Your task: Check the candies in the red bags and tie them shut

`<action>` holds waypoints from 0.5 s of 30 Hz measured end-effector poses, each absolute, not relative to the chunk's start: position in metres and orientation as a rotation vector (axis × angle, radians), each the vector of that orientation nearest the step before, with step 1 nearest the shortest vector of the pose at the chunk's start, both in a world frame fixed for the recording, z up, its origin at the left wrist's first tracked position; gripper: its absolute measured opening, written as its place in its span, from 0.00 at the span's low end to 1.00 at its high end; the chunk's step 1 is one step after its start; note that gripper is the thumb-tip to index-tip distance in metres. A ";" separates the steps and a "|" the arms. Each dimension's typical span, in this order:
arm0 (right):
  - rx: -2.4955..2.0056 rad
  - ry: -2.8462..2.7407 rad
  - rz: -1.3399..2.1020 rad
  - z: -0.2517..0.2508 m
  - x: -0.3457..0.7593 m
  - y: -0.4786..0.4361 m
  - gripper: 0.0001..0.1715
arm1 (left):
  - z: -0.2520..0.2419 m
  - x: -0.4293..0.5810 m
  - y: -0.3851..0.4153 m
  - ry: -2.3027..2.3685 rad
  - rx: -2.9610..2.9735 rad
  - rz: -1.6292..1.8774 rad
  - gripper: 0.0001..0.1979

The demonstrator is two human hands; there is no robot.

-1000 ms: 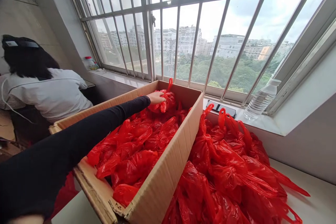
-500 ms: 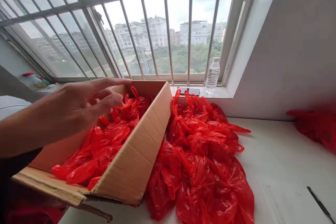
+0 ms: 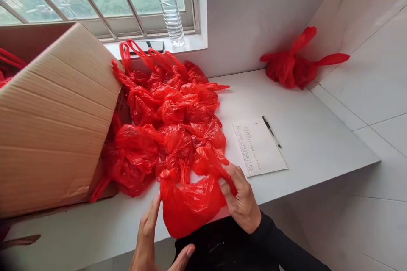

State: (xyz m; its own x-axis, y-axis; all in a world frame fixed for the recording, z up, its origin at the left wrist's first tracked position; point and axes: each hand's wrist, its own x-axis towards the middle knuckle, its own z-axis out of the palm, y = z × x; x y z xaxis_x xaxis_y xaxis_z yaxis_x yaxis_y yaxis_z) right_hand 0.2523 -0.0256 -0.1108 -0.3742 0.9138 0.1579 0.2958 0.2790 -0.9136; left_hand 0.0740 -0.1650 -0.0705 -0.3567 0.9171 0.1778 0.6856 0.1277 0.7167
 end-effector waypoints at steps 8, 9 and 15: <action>-0.718 -1.639 1.420 -0.086 0.285 -0.025 0.06 | -0.040 0.090 -0.126 2.207 1.077 1.255 0.17; -0.700 -1.626 1.421 -0.085 0.290 -0.025 0.06 | -0.037 0.088 -0.126 2.234 1.108 1.267 0.10; -1.003 -1.493 1.423 -0.059 0.306 -0.022 0.11 | -0.024 0.086 -0.134 2.381 1.039 1.406 0.05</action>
State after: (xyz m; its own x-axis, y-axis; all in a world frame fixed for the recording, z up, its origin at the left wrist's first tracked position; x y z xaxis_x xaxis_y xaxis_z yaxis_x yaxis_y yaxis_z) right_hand 0.3057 -0.0217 -0.0590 -0.3438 0.9383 0.0371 0.0076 0.0423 -0.9991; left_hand 0.0863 -0.1341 -0.0238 -0.7375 0.6504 0.1817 0.4732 0.3057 0.8262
